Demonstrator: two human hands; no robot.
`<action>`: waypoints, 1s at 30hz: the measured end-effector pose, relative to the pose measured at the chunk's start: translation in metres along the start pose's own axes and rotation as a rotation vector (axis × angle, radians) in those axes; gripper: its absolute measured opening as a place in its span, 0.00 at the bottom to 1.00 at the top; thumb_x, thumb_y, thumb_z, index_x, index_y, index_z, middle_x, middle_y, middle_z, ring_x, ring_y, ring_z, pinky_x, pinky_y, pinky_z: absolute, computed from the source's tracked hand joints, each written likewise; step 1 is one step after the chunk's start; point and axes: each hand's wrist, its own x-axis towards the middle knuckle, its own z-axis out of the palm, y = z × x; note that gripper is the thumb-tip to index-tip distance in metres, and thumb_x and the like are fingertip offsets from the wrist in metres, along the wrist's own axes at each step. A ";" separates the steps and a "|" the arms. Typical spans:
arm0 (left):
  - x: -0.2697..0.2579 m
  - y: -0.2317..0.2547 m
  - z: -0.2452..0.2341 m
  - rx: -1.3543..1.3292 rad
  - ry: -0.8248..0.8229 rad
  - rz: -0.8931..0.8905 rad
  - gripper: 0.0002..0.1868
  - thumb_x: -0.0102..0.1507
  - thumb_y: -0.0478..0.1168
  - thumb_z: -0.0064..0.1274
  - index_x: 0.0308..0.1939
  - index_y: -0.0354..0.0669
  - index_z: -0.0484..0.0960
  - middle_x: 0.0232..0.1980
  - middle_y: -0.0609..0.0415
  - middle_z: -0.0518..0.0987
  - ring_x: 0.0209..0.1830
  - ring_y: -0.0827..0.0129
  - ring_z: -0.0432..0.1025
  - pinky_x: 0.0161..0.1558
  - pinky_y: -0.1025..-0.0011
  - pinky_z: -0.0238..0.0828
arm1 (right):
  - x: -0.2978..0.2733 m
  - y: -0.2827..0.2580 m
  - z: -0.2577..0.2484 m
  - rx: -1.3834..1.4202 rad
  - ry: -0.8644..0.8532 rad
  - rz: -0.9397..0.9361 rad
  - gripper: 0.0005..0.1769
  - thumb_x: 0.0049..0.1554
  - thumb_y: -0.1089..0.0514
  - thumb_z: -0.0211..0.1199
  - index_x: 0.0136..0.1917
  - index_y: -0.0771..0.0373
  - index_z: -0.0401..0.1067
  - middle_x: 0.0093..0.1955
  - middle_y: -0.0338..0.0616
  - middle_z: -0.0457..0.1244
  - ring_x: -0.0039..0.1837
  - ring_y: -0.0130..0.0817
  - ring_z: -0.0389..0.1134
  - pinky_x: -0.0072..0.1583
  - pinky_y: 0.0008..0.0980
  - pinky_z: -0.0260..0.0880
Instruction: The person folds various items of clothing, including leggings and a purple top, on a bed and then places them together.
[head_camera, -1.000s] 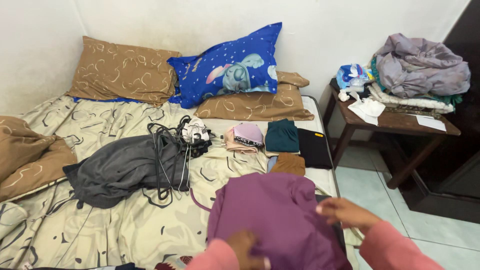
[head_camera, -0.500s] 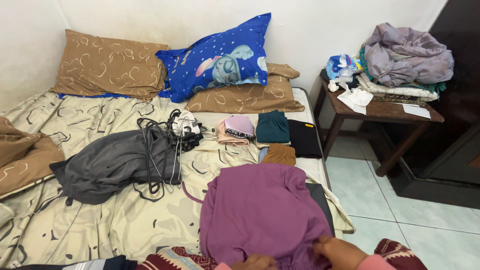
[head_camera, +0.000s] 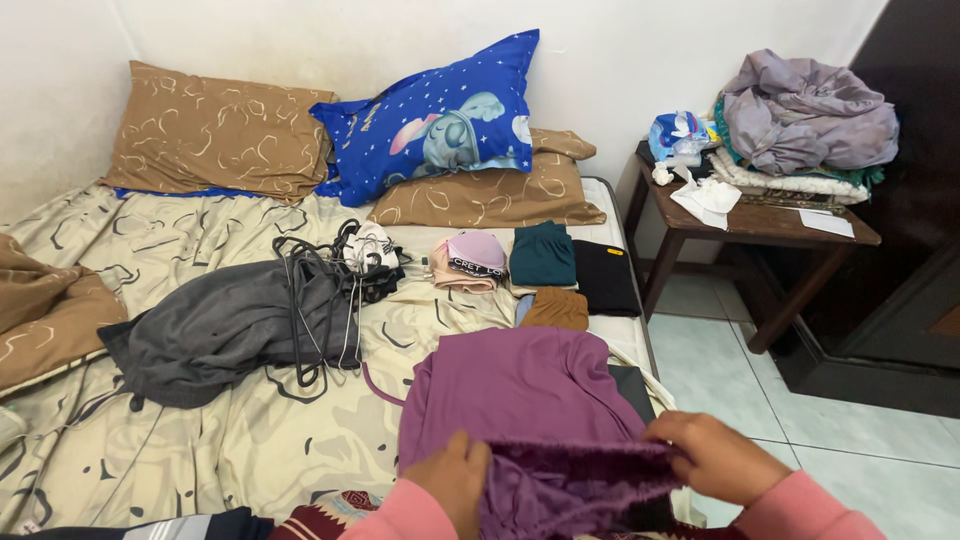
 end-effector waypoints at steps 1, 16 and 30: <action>-0.003 0.004 -0.006 -0.006 0.072 -0.010 0.32 0.51 0.37 0.56 0.59 0.42 0.66 0.54 0.43 0.66 0.52 0.47 0.72 0.50 0.55 0.70 | 0.000 -0.004 -0.006 0.032 0.055 -0.051 0.22 0.42 0.70 0.61 0.51 0.59 0.77 0.47 0.44 0.71 0.52 0.44 0.71 0.55 0.35 0.72; -0.023 0.025 -0.043 -0.060 0.475 0.134 0.49 0.44 0.45 0.69 0.64 0.36 0.60 0.52 0.39 0.63 0.48 0.45 0.67 0.39 0.54 0.68 | -0.019 -0.041 -0.017 0.005 0.233 -0.050 0.34 0.42 0.71 0.57 0.63 0.52 0.73 0.53 0.47 0.69 0.54 0.46 0.72 0.55 0.37 0.71; -0.023 0.028 -0.106 -0.048 0.987 0.058 0.26 0.50 0.42 0.58 0.51 0.39 0.74 0.46 0.47 0.72 0.39 0.51 0.72 0.34 0.55 0.64 | -0.015 -0.066 -0.038 0.041 0.281 0.268 0.33 0.46 0.65 0.65 0.65 0.46 0.71 0.53 0.38 0.71 0.48 0.35 0.76 0.51 0.33 0.75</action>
